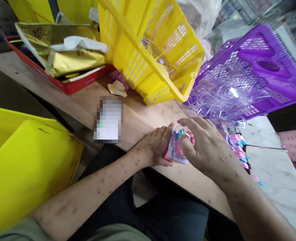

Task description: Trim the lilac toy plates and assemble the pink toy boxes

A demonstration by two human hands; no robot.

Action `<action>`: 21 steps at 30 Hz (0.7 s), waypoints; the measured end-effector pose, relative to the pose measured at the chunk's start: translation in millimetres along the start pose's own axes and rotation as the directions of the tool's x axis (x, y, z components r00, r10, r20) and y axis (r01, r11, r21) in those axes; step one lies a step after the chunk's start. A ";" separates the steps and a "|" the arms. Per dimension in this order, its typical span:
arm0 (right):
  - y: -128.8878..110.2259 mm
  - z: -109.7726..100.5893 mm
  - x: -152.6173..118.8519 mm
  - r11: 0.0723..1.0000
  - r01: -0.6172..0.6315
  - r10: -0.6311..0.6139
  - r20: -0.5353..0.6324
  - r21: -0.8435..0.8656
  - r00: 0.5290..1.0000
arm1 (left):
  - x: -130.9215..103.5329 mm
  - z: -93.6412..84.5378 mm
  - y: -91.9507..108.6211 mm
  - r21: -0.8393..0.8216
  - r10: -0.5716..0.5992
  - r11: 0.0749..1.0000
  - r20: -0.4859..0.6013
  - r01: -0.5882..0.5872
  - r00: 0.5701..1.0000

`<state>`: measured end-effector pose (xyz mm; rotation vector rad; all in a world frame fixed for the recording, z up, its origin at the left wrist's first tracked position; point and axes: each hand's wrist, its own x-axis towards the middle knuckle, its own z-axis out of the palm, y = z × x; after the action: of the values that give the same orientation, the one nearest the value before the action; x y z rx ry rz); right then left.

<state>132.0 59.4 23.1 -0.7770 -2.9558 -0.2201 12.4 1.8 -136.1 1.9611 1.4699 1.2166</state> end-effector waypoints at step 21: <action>-4.7 1.3 -2.7 0.984 0.051 -0.033 0.109 -0.168 0.994 | -2.3 -6.0 7.0 0.064 -0.046 0.997 0.058 0.042 0.997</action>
<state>132.0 54.3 21.0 -0.7678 -3.0864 -0.4540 11.2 -3.9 -128.6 1.9771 1.5298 1.0970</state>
